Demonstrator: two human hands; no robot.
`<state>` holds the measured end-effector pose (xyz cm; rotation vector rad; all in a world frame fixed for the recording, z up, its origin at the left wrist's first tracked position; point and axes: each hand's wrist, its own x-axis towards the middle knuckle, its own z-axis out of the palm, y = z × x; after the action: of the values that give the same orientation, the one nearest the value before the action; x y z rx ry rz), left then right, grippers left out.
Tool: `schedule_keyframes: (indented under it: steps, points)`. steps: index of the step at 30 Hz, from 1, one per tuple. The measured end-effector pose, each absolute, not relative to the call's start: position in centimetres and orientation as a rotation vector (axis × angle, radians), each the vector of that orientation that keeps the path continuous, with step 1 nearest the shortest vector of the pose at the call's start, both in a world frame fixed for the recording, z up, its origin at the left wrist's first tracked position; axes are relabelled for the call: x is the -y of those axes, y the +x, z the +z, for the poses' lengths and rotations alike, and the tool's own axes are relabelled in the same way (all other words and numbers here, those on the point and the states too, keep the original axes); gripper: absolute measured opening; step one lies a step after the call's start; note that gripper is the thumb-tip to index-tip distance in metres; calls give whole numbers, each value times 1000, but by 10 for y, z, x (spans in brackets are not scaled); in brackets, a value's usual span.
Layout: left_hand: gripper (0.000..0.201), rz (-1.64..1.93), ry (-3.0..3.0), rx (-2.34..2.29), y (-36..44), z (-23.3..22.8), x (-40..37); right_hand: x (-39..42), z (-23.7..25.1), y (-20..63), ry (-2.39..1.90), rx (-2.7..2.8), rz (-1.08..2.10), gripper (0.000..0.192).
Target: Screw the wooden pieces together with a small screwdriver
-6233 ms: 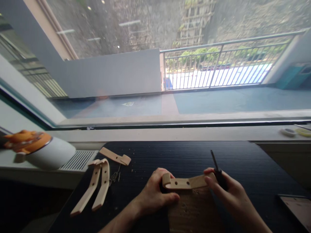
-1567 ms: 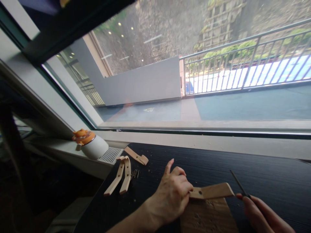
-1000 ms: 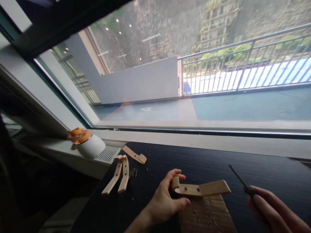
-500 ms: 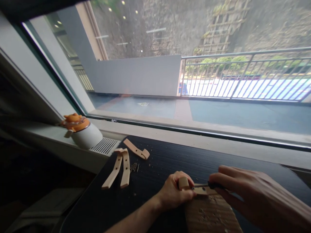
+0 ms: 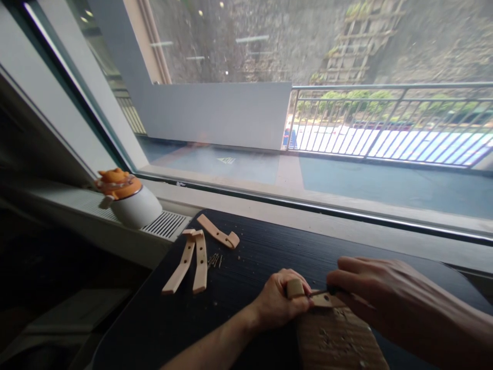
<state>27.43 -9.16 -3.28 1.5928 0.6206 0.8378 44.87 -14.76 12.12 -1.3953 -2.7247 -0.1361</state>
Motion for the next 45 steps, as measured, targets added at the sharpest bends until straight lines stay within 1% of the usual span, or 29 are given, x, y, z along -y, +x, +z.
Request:
schedule_keyframes:
  steps: [5,10,15,19,22,24,28,33,41,45]
  points:
    - [7,828,1582,-612,274,-33,92,148,119,449,-1459,2742,-56,25]
    - [6,816,1580,-628,274,-30,92,147,114,448,-1343,2768,-81,28]
    - [9,788,1551,-658,274,-28,91,147,126,432,-1256,2728,-196,26]
    - [14,767,1590,-593,270,-31,90,148,141,421,-1197,2750,-330,30]
    - [15,724,1637,-585,268,-32,89,145,138,418,-1167,2738,-406,32]
    - [15,713,1633,-584,267,-32,89,139,129,418,-1167,2740,-396,30]
    - [19,713,1586,-588,266,-32,89,127,116,419,-1266,2853,-236,24]
    - [19,696,1564,-616,266,-30,90,124,124,414,-1321,2920,-197,25]
    - [15,719,1600,-577,268,-30,89,122,130,413,-1373,3008,-203,23]
    - [17,759,1594,-535,268,-29,89,122,132,414,-1458,3101,-250,23]
